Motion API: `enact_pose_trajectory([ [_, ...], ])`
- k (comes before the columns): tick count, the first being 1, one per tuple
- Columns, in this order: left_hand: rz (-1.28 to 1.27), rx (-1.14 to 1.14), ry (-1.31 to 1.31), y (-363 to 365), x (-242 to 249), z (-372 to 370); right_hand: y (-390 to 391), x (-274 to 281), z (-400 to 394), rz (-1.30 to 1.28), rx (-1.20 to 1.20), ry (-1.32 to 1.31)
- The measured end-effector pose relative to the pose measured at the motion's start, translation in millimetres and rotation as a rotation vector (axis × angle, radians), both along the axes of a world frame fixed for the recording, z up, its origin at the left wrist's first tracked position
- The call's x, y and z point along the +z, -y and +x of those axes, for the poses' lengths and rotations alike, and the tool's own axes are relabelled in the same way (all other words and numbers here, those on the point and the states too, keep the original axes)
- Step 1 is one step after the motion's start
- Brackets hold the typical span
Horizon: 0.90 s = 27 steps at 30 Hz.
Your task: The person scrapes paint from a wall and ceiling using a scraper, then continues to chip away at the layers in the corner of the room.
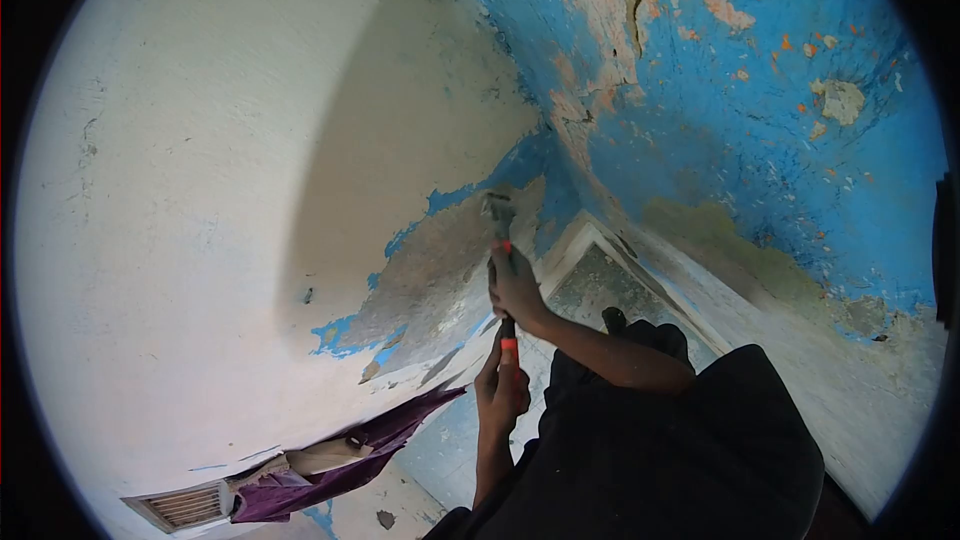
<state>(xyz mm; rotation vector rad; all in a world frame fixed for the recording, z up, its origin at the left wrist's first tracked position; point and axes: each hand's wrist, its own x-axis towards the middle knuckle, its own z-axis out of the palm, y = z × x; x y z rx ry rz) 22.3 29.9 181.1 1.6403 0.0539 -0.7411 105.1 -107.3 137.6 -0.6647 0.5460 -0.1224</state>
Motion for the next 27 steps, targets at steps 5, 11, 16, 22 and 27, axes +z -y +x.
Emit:
enact_pose_trajectory([
  [5, -0.024, 0.068, -0.022, 16.2, -13.3, -3.9, 15.3, -3.5, -0.9, 0.003, -0.002, 0.051],
  [11, -0.003, 0.024, 0.018, 7.3, 0.1, 1.1, 1.3, 4.7, 3.1, -0.035, -0.028, -0.017],
  [16, -0.026, 0.004, 0.021, 33.8, -18.5, 13.7, 37.6, -6.6, 9.0, -0.018, -0.071, 0.014],
  [22, -0.006, 0.09, 0.005, 1.8, -1.2, -12.7, -4.6, 7.0, -7.6, 0.015, 0.071, 0.098],
  [27, 0.029, -0.015, 0.02, 42.8, -13.1, 13.8, 37.9, -14.2, 7.1, -0.015, -0.035, -0.008],
])
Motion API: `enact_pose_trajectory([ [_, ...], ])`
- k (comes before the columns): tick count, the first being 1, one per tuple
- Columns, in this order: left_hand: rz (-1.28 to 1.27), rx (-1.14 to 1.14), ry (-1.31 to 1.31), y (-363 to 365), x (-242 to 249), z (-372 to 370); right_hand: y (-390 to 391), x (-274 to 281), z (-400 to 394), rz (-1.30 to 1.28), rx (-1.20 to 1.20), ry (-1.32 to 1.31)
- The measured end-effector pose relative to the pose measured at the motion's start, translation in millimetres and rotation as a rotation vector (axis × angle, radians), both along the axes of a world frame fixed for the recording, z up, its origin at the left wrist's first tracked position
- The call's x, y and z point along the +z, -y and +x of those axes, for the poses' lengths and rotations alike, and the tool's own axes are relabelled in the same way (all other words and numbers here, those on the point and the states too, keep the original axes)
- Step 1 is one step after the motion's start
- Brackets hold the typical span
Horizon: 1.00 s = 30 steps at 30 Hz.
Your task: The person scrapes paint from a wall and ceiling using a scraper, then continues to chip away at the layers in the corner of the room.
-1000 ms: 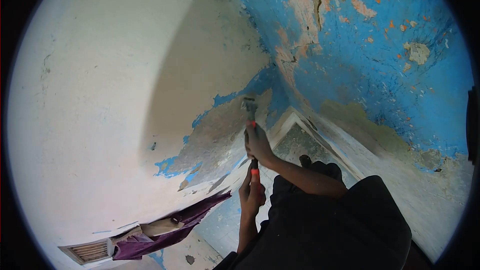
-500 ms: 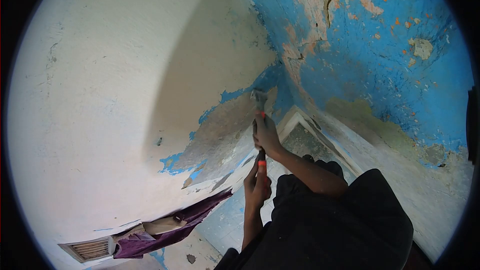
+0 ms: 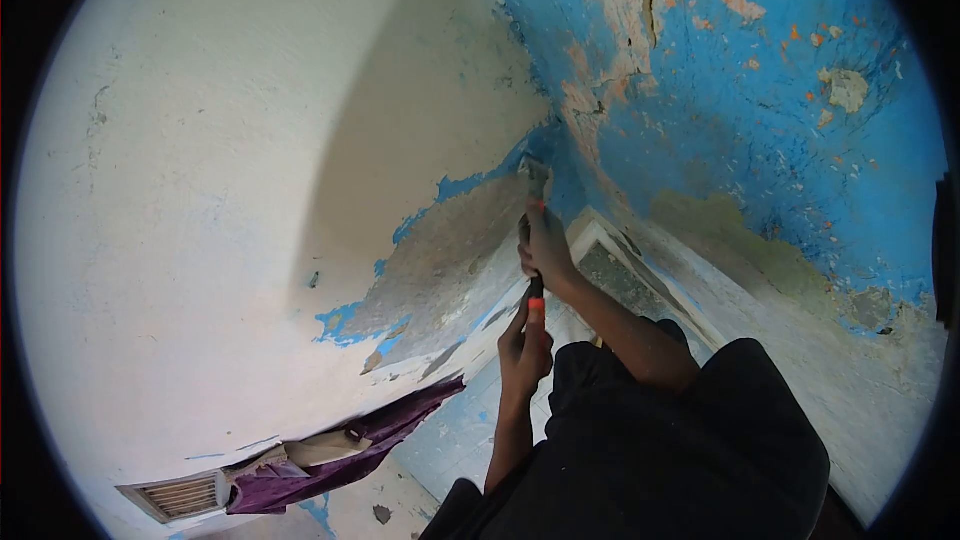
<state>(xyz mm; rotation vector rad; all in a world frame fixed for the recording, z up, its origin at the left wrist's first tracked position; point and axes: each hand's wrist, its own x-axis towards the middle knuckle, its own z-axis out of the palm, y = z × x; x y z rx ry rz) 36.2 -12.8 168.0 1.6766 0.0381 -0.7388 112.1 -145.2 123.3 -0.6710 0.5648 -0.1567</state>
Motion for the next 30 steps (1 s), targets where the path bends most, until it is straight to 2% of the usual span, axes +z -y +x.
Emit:
enact_pose_trajectory([
  [2, -0.009, 0.025, 0.045, 0.4, -11.8, -5.6, 10.8, 5.4, -1.2, -0.012, -0.005, 0.043],
  [9, -0.027, 0.074, 0.013, -32.3, 5.9, -23.8, -33.4, 17.4, -12.9, 0.043, 0.105, 0.074],
  [12, 0.019, 0.026, -0.017, -9.5, 2.4, -4.7, -5.5, -3.8, 2.1, -0.026, 0.003, -0.001],
  [17, -0.009, 0.021, 0.04, -3.8, -21.9, -9.1, 7.6, 3.9, -2.4, 0.015, 0.027, 0.031],
  [21, -0.008, 0.068, 0.006, -23.6, -3.3, -27.8, -22.6, 10.8, -14.6, 0.034, 0.128, 0.092],
  [24, 0.008, 0.055, -0.015, -15.9, 1.7, -19.9, -14.8, 16.5, -10.1, 0.03, 0.078, 0.046],
  [30, -0.032, 0.115, -0.035, -24.4, 9.6, -29.2, -25.0, 18.0, -14.8, 0.03, 0.13, 0.082],
])
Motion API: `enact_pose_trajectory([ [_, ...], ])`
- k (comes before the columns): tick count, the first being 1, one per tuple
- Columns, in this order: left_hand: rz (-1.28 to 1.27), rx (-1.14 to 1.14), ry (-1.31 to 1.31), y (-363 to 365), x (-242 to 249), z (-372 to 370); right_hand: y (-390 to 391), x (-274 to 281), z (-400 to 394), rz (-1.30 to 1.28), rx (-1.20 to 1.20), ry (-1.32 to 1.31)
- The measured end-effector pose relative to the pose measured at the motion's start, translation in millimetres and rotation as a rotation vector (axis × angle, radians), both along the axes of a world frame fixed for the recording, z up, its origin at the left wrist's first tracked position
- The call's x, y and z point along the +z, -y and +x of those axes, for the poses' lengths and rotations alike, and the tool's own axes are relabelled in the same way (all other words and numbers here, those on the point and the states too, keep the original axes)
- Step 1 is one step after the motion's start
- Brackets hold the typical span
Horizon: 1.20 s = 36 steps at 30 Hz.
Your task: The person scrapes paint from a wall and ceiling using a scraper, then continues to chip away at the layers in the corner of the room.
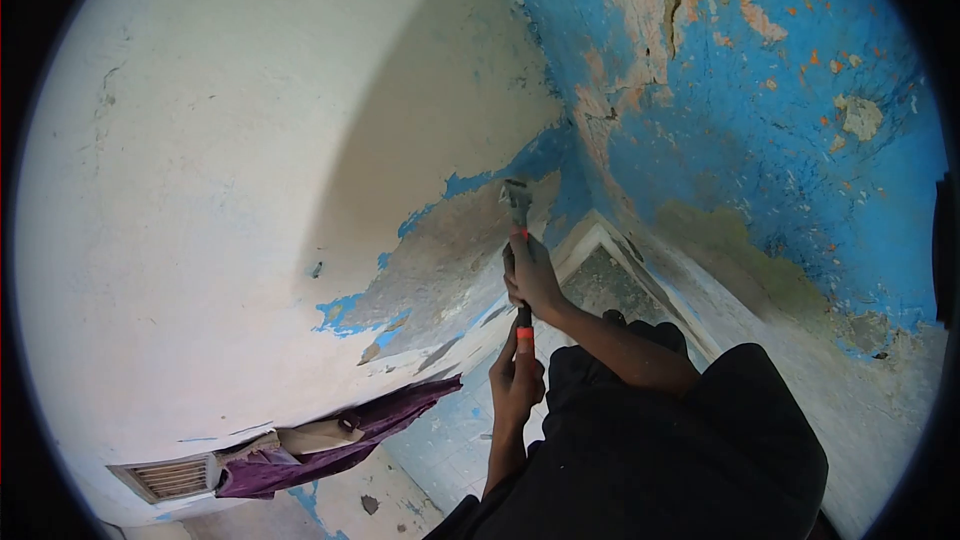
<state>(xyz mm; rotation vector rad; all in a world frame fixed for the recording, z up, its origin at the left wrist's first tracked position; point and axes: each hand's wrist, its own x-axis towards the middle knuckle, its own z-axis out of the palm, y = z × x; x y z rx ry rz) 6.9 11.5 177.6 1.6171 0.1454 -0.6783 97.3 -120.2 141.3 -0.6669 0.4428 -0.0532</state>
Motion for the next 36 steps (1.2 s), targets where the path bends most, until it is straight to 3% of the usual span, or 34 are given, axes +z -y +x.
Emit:
enact_pose_trajectory([
  [5, 0.018, -0.086, 0.028, 13.7, -14.1, 25.1, 22.3, -12.8, 18.5, -0.048, -0.148, -0.124],
  [13, 0.025, 0.016, 0.043, -0.5, -2.1, -10.4, -7.4, -1.3, -4.8, -0.026, 0.041, 0.041],
  [20, -0.01, 0.004, 0.019, 6.7, -22.0, 5.9, 9.3, -9.8, 7.2, -0.065, -0.061, -0.041],
  [36, 0.007, -0.038, 0.01, 14.6, -0.5, 7.6, 14.3, -0.8, 5.2, -0.007, -0.049, -0.024],
])
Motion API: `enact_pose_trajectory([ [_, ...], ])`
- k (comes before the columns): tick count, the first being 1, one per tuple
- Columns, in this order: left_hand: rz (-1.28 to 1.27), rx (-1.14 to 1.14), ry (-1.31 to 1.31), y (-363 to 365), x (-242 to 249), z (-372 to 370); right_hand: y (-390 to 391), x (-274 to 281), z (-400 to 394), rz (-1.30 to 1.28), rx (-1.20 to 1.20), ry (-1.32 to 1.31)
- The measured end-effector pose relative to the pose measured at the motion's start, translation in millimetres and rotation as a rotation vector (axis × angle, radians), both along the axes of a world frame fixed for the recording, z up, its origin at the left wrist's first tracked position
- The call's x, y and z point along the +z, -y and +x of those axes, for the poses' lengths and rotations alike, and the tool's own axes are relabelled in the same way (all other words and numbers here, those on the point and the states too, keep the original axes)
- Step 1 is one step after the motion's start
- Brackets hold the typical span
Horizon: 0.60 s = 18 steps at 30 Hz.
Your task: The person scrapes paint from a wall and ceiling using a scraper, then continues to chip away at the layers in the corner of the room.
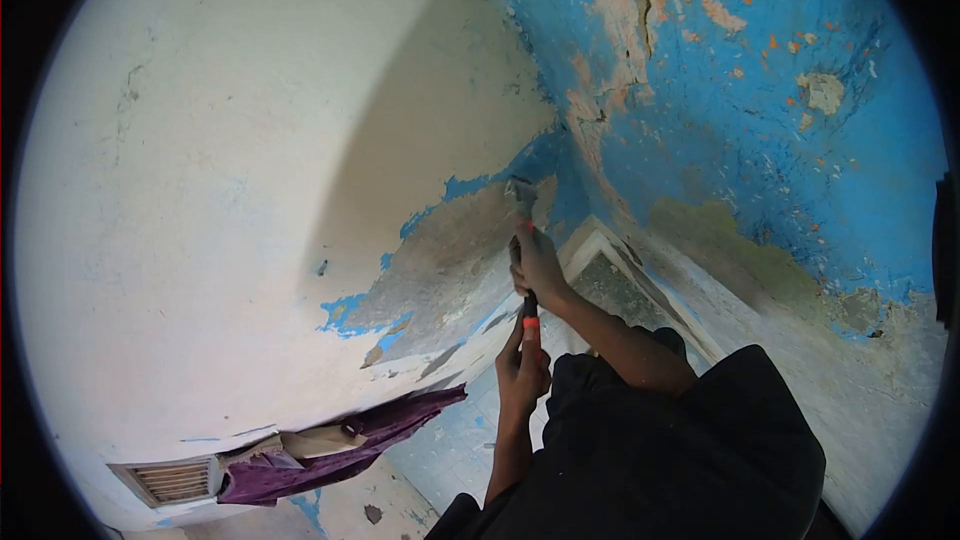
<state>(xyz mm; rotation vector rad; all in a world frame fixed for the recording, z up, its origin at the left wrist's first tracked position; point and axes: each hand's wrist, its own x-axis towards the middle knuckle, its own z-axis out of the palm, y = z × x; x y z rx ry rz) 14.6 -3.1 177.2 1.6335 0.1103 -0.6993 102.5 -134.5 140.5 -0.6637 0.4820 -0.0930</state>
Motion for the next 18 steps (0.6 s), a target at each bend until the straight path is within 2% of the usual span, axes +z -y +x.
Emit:
enact_pose_trajectory([
  [1, 0.013, -0.005, 0.015, 8.5, -4.0, 5.9, 8.4, -6.3, 6.7, -0.064, -0.035, -0.045],
  [4, 0.038, -0.017, 0.019, 19.4, -9.0, 10.2, 28.2, -15.9, 9.9, -0.011, -0.084, -0.012],
  [8, -0.006, -0.011, 0.036, 2.7, -3.1, -6.6, -2.7, -8.6, 0.6, 0.009, 0.007, -0.072],
  [11, -0.057, 0.02, 0.027, -5.2, -5.1, -9.0, -8.0, -3.2, -3.8, -0.008, 0.041, 0.027],
  [14, -0.078, 0.014, -0.043, 3.2, -19.2, -1.4, 5.3, -5.9, -0.8, -0.099, -0.001, 0.009],
  [18, -0.051, 0.05, -0.018, -8.3, -15.2, -8.5, -8.4, -7.0, 0.1, -0.066, 0.016, -0.003],
])
